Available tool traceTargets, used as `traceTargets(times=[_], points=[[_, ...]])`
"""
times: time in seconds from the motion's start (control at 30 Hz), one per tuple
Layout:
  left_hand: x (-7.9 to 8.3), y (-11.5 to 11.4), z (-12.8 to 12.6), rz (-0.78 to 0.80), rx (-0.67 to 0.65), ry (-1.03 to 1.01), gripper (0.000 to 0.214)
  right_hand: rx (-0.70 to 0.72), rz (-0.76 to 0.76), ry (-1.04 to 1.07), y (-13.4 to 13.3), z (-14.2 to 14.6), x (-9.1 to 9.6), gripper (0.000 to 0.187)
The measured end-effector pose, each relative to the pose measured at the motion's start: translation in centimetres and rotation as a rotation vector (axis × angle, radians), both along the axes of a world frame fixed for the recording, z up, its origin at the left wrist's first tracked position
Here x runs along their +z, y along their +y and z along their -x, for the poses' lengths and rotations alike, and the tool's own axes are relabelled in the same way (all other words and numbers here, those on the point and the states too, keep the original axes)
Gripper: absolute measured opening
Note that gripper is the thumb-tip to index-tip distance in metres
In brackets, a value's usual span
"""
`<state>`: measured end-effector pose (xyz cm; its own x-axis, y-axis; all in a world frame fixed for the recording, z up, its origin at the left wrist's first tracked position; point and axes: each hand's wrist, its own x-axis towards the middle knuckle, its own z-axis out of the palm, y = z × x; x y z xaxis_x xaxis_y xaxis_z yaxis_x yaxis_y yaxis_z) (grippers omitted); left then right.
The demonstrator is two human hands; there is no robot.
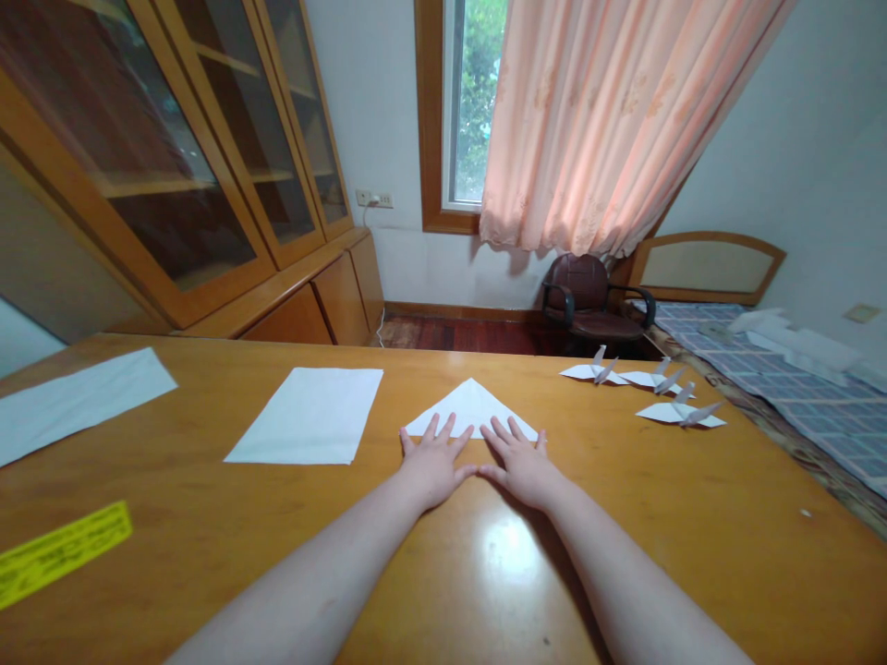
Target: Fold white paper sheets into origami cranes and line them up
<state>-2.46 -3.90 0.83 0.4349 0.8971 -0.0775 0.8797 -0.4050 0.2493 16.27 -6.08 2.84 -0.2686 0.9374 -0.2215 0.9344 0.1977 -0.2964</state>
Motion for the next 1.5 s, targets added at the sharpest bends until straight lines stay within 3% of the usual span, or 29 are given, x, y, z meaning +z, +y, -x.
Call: traceTargets(times=[0.2,0.4,0.5,0.7,0.9,1.1,1.33,1.5], points=[[0.2,0.0,0.2,0.016,0.068,0.032,0.063,-0.008,0.013,0.006,0.1,-0.1,-0.2,0.069],[-0.3,0.9,0.7,-0.048,0.332,0.099,0.072,-0.035,-0.032,0.026,0.1,-0.1,-0.6,0.063],[-0.5,2.0,1.3,-0.113,0.377,0.098,0.072,-0.056,-0.093,0.071,0.4,-0.5,-0.8,0.056],[0.2,3.3,2.3,-0.16,0.305,0.009,0.055,-0.149,-0.256,0.161,1.6,-1.7,-1.5,0.036],[0.3,3.3,2.2,-0.17,0.283,-0.057,0.057,-0.364,-0.307,0.118,2.4,-2.4,-2.5,0.055],[0.5,3.5,2.3,-0.149,0.3,-0.172,0.063,-0.395,-0.32,0.135,2.4,-2.5,-2.2,0.056],[0.7,3.6,2.5,-0.116,0.225,-0.245,0.026,-0.411,-0.376,0.207,2.5,-2.9,-2.6,0.059],[0.8,3.5,2.7,-0.133,0.194,-0.346,0.023,-0.407,-0.422,0.319,2.8,-3.4,-3.0,0.047]])
